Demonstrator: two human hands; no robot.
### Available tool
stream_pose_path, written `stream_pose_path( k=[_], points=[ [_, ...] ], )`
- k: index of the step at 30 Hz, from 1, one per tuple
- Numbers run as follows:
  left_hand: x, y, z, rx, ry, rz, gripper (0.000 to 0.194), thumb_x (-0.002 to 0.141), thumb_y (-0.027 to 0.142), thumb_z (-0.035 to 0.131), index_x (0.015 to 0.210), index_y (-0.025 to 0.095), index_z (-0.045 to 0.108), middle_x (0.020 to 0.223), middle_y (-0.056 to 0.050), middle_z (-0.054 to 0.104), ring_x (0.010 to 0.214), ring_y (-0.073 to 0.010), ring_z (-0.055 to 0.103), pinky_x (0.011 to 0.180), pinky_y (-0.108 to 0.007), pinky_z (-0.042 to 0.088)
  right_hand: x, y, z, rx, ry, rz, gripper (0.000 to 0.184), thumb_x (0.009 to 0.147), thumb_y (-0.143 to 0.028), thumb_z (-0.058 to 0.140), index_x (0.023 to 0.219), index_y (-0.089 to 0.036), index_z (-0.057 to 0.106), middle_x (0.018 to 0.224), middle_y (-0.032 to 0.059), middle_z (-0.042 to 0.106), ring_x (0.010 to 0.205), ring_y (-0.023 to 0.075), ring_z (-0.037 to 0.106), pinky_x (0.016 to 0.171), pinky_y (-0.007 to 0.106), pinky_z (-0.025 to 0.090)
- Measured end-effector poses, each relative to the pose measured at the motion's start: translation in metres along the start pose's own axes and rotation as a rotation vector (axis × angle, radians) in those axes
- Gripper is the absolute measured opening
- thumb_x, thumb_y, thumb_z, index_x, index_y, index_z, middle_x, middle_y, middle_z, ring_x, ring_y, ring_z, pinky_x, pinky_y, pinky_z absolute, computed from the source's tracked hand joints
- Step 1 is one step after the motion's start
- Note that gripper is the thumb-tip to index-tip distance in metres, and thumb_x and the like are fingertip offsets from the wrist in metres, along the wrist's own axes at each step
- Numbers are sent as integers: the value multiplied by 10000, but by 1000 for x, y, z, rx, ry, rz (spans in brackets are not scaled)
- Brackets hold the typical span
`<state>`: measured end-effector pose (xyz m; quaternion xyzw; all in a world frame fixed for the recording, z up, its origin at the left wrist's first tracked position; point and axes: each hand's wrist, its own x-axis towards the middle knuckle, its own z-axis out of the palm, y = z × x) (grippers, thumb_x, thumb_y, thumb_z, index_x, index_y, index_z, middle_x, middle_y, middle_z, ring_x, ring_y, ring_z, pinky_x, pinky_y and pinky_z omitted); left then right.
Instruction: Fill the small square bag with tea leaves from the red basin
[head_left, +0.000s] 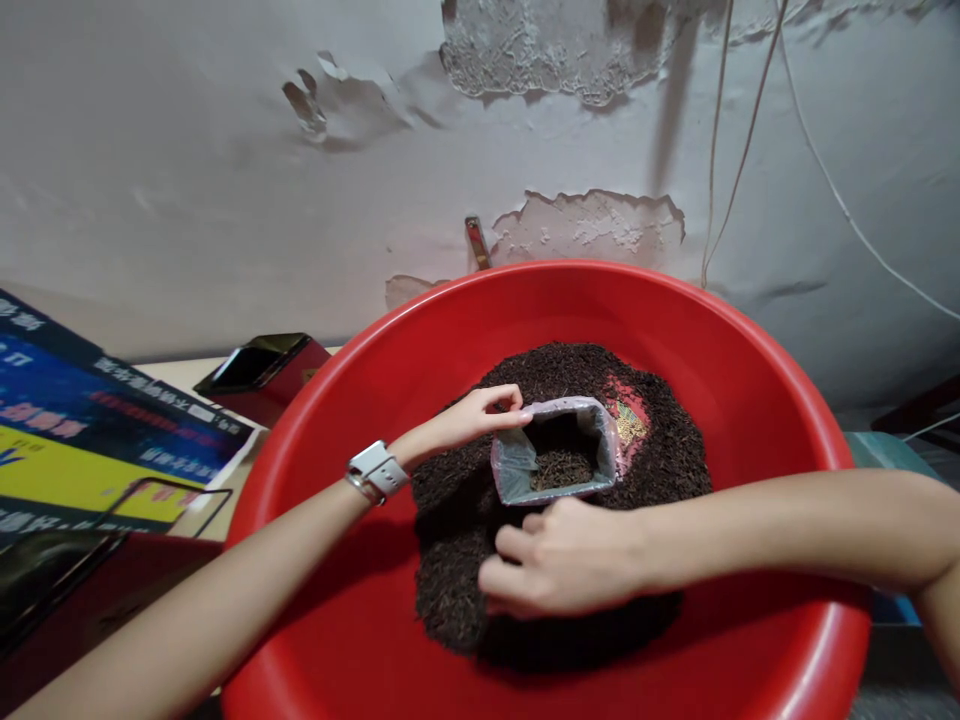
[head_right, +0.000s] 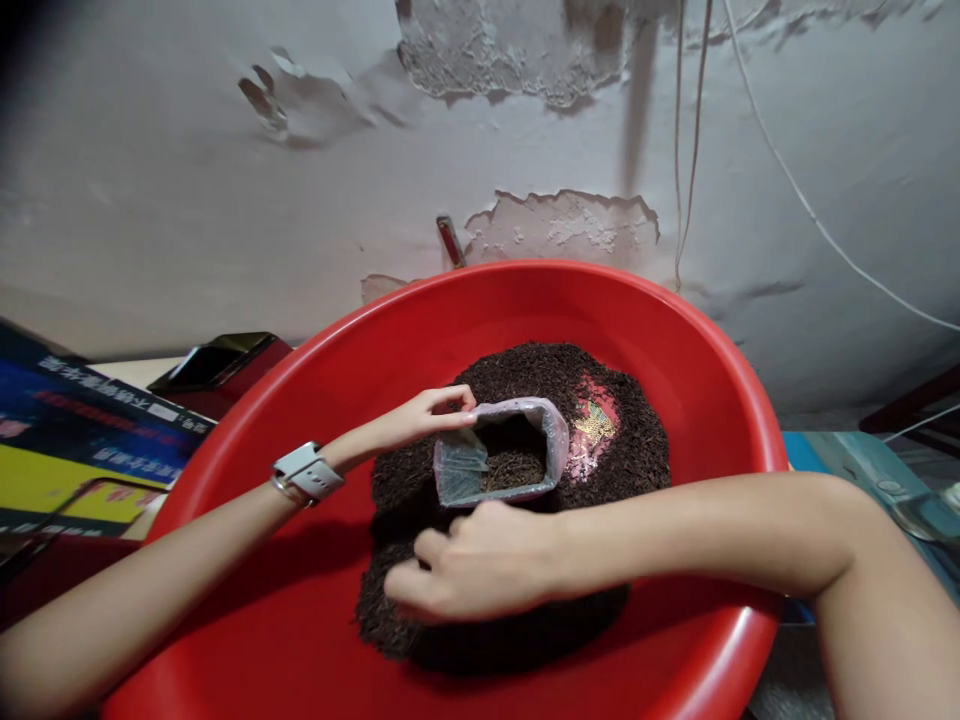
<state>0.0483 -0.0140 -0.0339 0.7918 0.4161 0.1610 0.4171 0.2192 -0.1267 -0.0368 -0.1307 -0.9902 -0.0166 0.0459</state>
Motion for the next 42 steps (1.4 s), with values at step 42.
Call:
stream_pose_path(
  k=[42],
  points=[
    [-1,0,-1,26,-5,-6,338,731,497,517,713,168,439,696,28,423,651,-112,369,595,-230,307,-16,-8,70,494,-615,168,713,713,-449,591,1264,-45,385,1160,260,490,939,336,587,658,386,497]
  ],
)
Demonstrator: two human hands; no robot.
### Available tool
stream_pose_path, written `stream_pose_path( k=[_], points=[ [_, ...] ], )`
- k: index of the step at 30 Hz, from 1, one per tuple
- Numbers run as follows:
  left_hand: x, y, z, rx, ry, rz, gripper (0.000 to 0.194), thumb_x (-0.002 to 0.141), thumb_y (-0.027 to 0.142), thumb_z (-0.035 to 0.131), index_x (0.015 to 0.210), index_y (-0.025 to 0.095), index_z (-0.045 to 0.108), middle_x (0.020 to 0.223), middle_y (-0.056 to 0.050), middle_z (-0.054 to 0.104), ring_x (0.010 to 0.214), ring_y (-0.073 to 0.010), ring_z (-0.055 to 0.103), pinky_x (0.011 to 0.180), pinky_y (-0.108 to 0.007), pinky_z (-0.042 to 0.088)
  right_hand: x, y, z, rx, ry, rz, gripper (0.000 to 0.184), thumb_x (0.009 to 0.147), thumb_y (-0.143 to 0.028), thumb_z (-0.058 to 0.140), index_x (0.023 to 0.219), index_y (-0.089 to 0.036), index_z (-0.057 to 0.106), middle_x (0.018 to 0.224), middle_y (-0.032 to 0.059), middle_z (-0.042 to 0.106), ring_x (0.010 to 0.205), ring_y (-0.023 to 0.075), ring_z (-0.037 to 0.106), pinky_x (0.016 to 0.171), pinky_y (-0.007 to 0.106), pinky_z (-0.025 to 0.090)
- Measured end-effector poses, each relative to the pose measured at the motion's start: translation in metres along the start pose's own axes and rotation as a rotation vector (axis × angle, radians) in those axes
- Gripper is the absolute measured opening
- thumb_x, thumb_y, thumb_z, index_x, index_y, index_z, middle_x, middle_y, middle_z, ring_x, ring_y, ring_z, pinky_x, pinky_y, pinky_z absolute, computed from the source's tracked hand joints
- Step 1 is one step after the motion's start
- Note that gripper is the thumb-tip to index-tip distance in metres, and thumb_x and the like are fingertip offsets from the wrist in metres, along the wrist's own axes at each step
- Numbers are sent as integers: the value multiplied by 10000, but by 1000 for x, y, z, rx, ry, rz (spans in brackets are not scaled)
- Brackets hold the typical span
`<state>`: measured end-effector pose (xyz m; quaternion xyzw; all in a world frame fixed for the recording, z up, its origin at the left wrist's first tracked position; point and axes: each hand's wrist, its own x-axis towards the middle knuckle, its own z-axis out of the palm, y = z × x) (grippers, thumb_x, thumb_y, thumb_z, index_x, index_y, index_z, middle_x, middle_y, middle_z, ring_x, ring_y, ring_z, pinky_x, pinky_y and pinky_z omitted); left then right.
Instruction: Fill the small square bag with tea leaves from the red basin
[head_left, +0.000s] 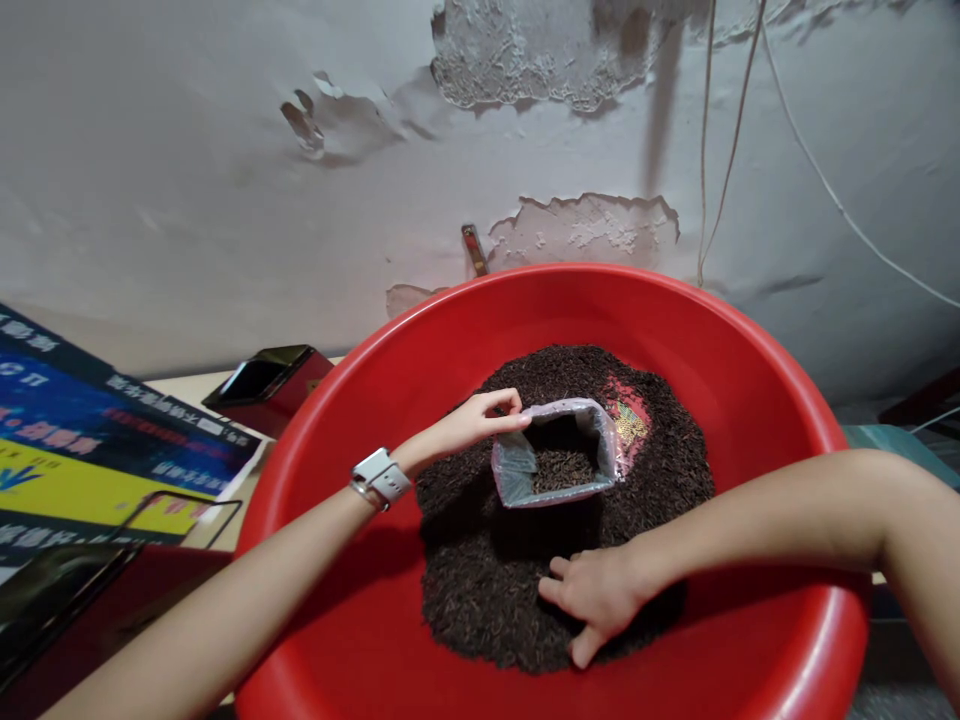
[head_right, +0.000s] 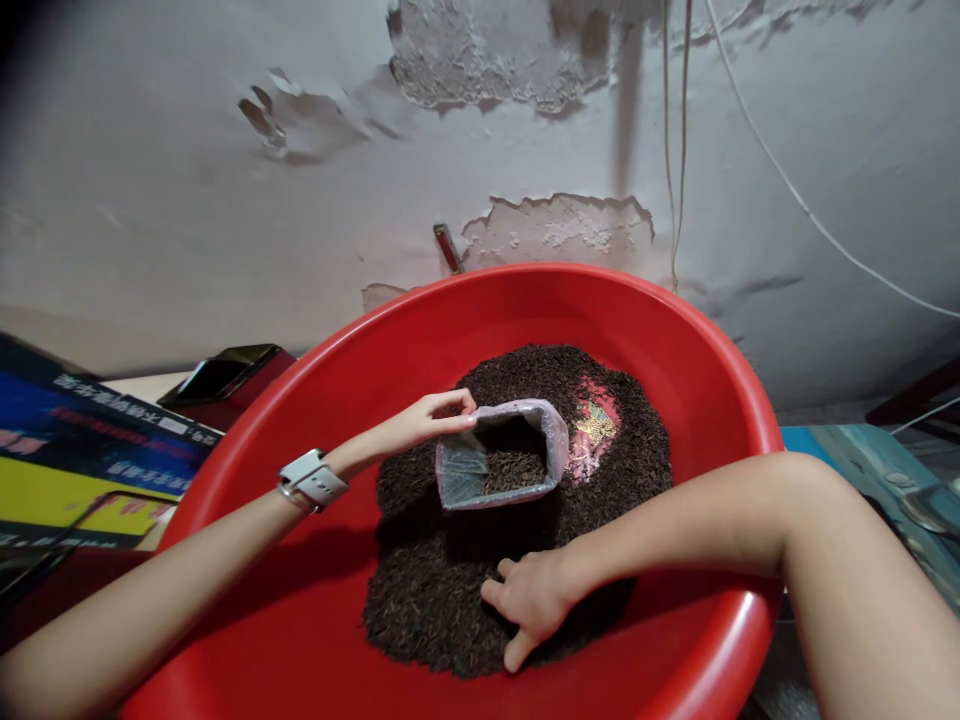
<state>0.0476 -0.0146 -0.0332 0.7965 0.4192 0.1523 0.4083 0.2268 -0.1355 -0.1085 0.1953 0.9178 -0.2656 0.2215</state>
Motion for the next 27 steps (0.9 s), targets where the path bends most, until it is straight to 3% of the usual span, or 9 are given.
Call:
stream_pose_path(
  k=[5,8,12,18,22,24,27],
  points=[
    [1,0,0,-14,2,-5,335,732,488,527,707,167,433,684,35,400,632,-102,349,577,-222,293,-1,-2,13,-49,219,-6,597,743,-515,524,1127,-59,483,1076,221,537,947,334,569,675,403,491],
    [1,-1,0,-19,-2,-4,326,734,478,530,710,167,434,679,37,395,626,-100,342,569,-219,288,-1,-1,20,-95,258,-71,515,799,-512,442,1081,-86,506,1029,200,568,859,295,601,616,381,490],
    [0,-1,0,-25,-4,0,325,738,471,534,711,163,434,683,38,399,627,-97,340,570,-218,282,-3,-1,18,-123,244,-61,503,809,-514,421,1090,-106,511,970,184,611,783,281,629,560,359,483],
    [0,0,0,-25,-6,-7,320,738,465,538,706,164,433,683,42,396,632,-99,341,577,-220,279,-8,-10,8,-84,110,30,491,818,-504,390,1092,-126,539,801,145,666,663,281,648,484,338,464],
    [0,-1,0,-26,-9,1,319,745,467,535,718,163,440,690,40,405,643,-101,350,589,-221,284,-11,-19,1,-127,87,-17,408,839,-437,376,1045,-140,564,752,123,671,628,252,645,470,310,446],
    [-1,-1,0,-16,-9,5,322,747,471,532,724,161,447,696,38,415,651,-103,359,596,-223,290,-13,-24,-7,-158,137,-66,367,849,-412,363,1018,-152,558,721,98,668,586,222,632,460,288,429],
    [0,-3,0,6,-3,16,330,748,482,526,728,161,455,701,36,428,653,-106,372,593,-224,299,-17,-29,-28,-231,366,-140,303,865,-373,343,975,-162,530,724,58,655,532,168,595,447,253,393]
  ],
)
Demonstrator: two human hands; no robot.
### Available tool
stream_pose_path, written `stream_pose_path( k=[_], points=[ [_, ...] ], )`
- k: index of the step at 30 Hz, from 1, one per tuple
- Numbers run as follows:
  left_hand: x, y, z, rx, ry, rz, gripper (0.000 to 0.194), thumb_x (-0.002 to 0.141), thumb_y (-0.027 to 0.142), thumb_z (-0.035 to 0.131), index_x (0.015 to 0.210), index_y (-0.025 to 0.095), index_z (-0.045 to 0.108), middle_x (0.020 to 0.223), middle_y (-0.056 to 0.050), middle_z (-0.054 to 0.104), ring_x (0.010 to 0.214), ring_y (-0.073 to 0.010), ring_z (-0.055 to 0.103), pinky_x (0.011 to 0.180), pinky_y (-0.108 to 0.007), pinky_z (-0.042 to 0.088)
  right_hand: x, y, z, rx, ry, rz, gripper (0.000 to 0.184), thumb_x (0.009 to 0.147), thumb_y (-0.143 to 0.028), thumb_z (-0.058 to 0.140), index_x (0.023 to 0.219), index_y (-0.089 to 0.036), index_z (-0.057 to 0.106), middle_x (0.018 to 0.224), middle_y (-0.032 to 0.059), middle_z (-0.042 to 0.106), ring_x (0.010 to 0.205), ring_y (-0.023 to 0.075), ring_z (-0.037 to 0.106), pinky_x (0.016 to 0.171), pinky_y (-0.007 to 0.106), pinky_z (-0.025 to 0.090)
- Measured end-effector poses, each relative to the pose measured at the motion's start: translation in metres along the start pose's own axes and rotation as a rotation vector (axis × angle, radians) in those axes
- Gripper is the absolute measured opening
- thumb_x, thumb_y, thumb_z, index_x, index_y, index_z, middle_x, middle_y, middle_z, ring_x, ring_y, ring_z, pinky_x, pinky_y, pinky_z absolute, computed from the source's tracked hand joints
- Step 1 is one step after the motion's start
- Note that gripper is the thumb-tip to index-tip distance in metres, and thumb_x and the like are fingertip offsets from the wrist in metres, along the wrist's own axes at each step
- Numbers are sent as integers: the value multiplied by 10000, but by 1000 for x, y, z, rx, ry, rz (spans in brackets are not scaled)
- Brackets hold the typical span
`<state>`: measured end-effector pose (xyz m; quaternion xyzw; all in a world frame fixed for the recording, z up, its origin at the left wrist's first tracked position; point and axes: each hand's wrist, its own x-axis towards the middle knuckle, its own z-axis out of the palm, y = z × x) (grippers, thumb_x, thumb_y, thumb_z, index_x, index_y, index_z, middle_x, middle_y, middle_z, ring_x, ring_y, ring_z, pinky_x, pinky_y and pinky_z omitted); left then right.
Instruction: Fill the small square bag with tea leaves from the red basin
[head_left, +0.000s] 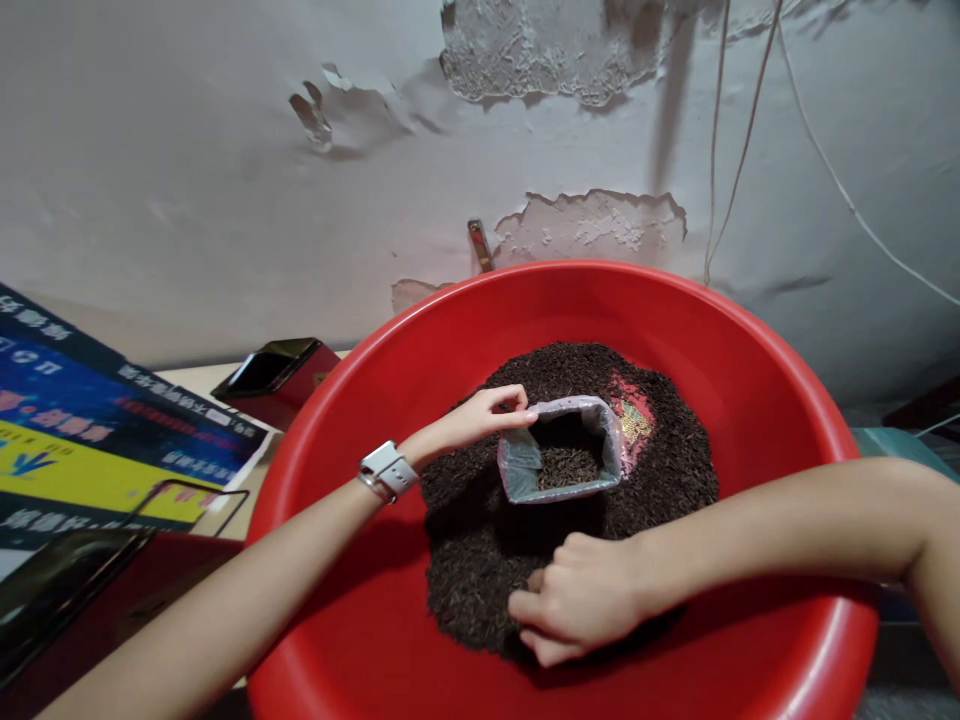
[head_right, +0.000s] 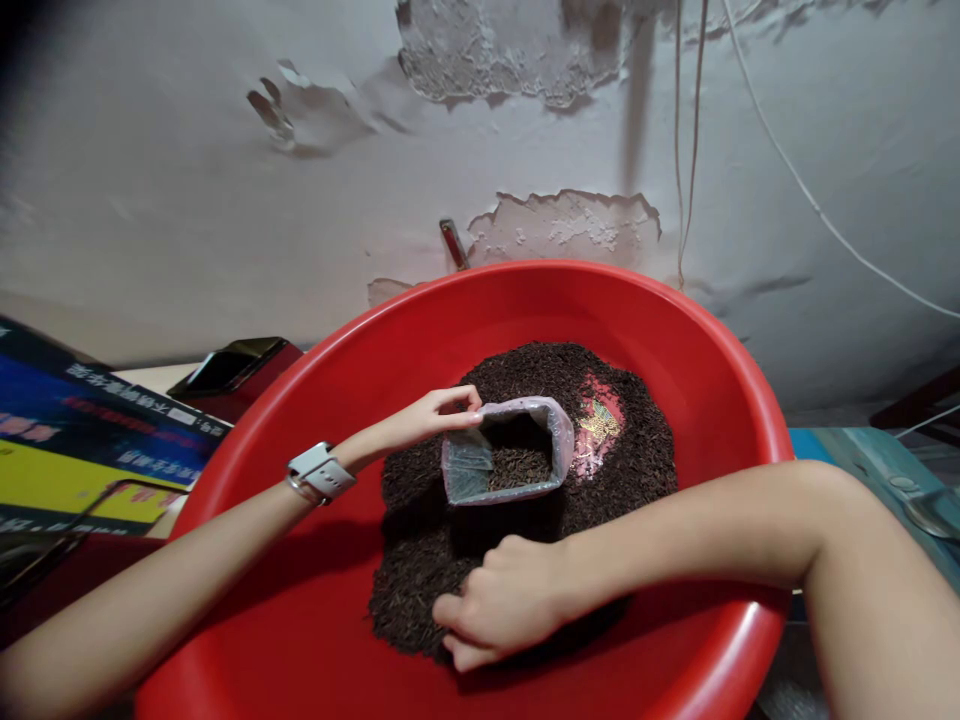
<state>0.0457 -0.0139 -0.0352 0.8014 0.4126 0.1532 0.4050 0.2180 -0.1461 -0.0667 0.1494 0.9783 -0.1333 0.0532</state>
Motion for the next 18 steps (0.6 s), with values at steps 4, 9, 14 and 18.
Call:
stream_pose_path(
  k=[4,9,14,18],
  points=[
    [2,-3,0,6,11,15,338,744,497,523,735,165,460,706,33,438,652,-109,384,587,-224,317,4,17,-36,-116,315,110,277,893,-336,292,938,-163,504,768,38,621,558,137,559,476,248,374],
    [3,-1,1,-22,12,16,350,731,507,527,721,164,458,695,29,441,652,-114,397,588,-228,330,2,35,-54,-415,538,149,234,884,-283,335,901,-137,517,883,107,570,892,224,514,793,417,371],
    [1,1,0,14,5,6,339,745,499,521,737,164,468,701,26,441,663,-116,390,607,-230,313,-4,16,-22,-348,303,-331,239,867,-327,377,941,-160,531,881,69,533,792,189,495,684,334,378],
    [1,0,-1,39,10,9,339,748,504,510,736,167,475,710,19,452,670,-124,398,614,-234,314,-9,9,17,-251,16,-311,396,811,-440,468,1111,-183,488,1093,116,506,848,217,532,630,325,411]
  ],
)
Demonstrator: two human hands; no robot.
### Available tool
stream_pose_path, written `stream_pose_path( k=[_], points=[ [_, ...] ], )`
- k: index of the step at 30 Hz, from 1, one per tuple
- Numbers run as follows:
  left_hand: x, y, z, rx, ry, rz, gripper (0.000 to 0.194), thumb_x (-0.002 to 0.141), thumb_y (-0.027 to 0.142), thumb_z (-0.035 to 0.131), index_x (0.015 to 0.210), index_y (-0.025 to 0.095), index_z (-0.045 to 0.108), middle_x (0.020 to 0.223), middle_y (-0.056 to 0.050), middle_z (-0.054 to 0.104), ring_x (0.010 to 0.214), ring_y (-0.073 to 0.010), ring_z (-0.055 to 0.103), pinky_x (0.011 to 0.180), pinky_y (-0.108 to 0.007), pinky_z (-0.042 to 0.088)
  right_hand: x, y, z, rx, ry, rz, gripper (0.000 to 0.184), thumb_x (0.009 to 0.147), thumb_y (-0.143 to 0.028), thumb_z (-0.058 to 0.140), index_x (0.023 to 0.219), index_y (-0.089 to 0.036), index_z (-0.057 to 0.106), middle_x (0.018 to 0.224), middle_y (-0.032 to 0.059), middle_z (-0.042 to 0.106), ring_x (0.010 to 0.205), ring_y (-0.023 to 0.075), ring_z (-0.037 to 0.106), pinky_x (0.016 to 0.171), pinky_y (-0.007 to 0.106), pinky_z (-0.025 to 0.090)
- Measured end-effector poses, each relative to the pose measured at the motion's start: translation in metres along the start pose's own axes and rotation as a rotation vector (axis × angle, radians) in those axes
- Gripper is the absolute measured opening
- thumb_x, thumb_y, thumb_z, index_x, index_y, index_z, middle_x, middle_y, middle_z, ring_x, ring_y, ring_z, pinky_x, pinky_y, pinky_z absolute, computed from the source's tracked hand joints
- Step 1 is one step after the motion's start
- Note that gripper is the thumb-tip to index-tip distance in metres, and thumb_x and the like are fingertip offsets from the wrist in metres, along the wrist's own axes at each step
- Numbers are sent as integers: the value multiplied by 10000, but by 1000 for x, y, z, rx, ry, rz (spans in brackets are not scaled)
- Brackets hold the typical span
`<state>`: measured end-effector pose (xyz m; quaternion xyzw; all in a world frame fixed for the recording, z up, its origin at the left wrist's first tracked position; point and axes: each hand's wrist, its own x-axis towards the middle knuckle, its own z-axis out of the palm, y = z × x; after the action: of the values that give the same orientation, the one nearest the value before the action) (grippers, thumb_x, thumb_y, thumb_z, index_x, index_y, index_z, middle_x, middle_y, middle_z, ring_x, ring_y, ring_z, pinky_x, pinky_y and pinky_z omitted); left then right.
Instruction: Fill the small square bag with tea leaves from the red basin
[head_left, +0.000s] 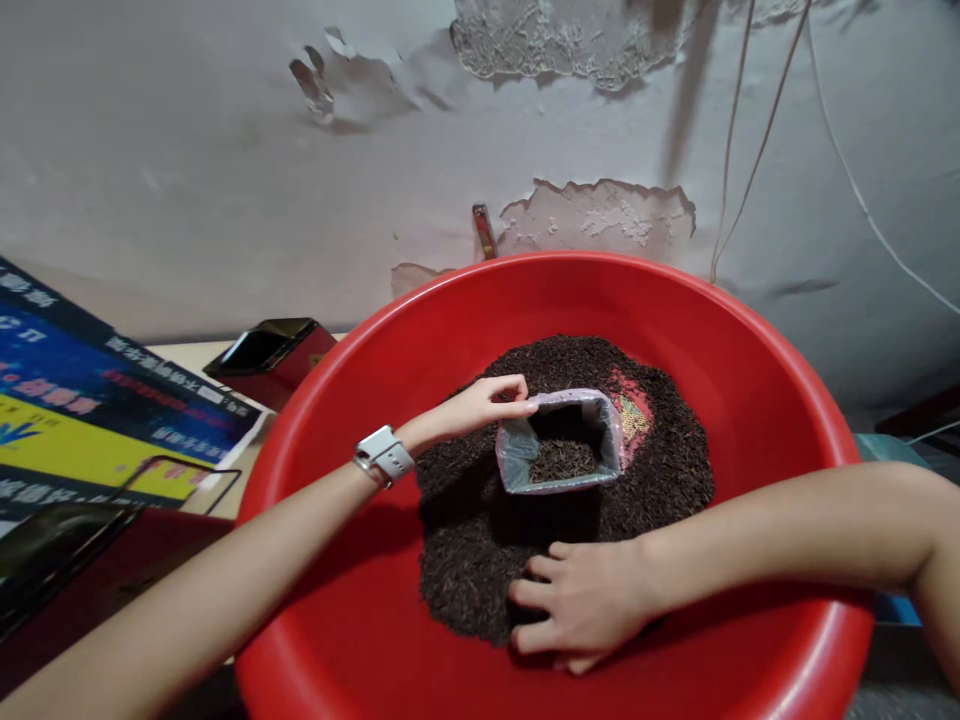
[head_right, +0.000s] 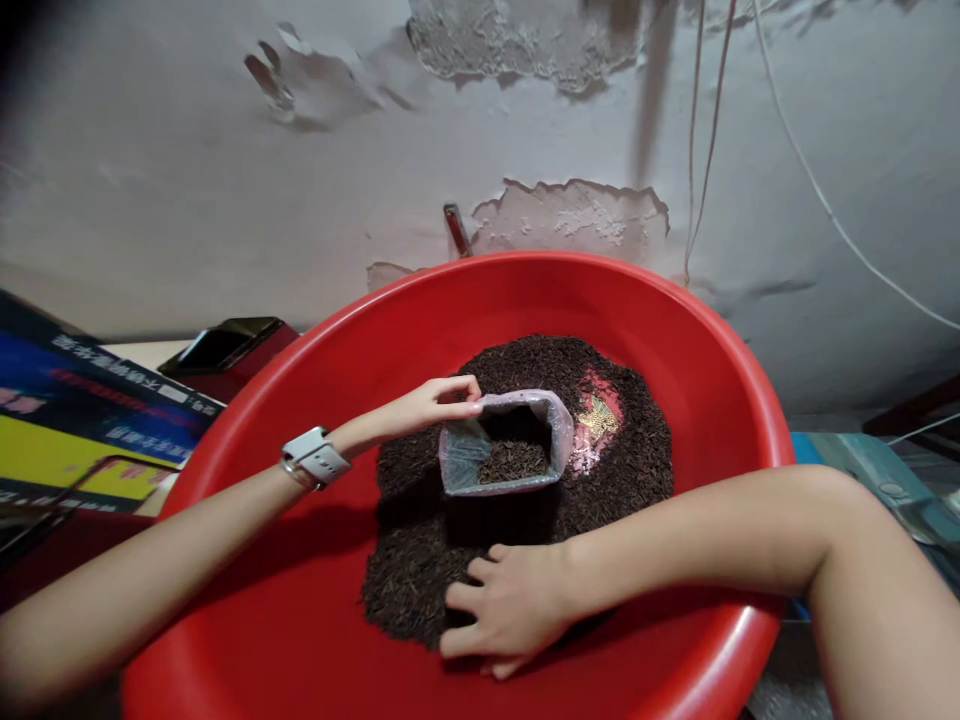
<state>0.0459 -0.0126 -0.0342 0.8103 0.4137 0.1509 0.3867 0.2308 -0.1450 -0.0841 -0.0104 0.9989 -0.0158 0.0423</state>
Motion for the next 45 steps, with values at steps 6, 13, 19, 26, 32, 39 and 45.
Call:
stream_pose_path(
  k=[6,13,19,26,32,39,45],
  points=[
    [0,0,0,-7,-6,-6,338,744,503,513,734,168,470,709,18,450,667,-123,403,612,-233,320,-3,3,19,154,-239,148,542,812,-418,478,1298,-229,329,1175,158,475,944,283,552,651,381,461],
    [1,-1,1,-26,-4,-3,336,741,498,521,733,166,473,702,21,445,660,-120,399,603,-232,316,1,7,21,233,-239,191,495,793,-442,495,1174,-129,453,1045,174,542,914,289,561,638,363,468],
    [-1,5,0,-44,-5,-25,339,734,491,531,721,159,464,686,28,434,647,-112,386,597,-233,305,-3,8,23,310,-18,83,629,745,-358,576,1290,-112,379,1344,217,327,1189,318,395,884,387,412],
    [-1,4,1,-28,-2,-15,340,731,494,529,720,160,466,688,29,439,651,-113,391,601,-232,309,-2,12,26,327,-58,-56,587,805,-243,515,1348,-115,332,1406,204,267,1306,240,259,1045,332,239],
    [0,6,1,-26,-5,-18,342,728,498,521,713,162,458,679,31,428,645,-112,381,593,-227,306,2,11,28,249,-66,-53,488,791,-290,537,1241,-119,460,1254,157,435,1057,222,500,911,307,370],
    [0,0,2,-73,-3,-11,333,736,485,535,713,164,450,696,36,420,642,-103,377,585,-223,301,4,8,22,230,-173,31,462,783,-349,535,1198,-157,463,1106,114,500,832,211,563,713,306,445],
    [-1,1,1,-53,-9,-13,331,743,480,532,713,164,439,696,37,409,637,-100,362,581,-221,292,2,5,21,225,-240,119,432,790,-413,509,1139,-161,473,1063,123,513,815,230,581,584,305,445]
  ],
)
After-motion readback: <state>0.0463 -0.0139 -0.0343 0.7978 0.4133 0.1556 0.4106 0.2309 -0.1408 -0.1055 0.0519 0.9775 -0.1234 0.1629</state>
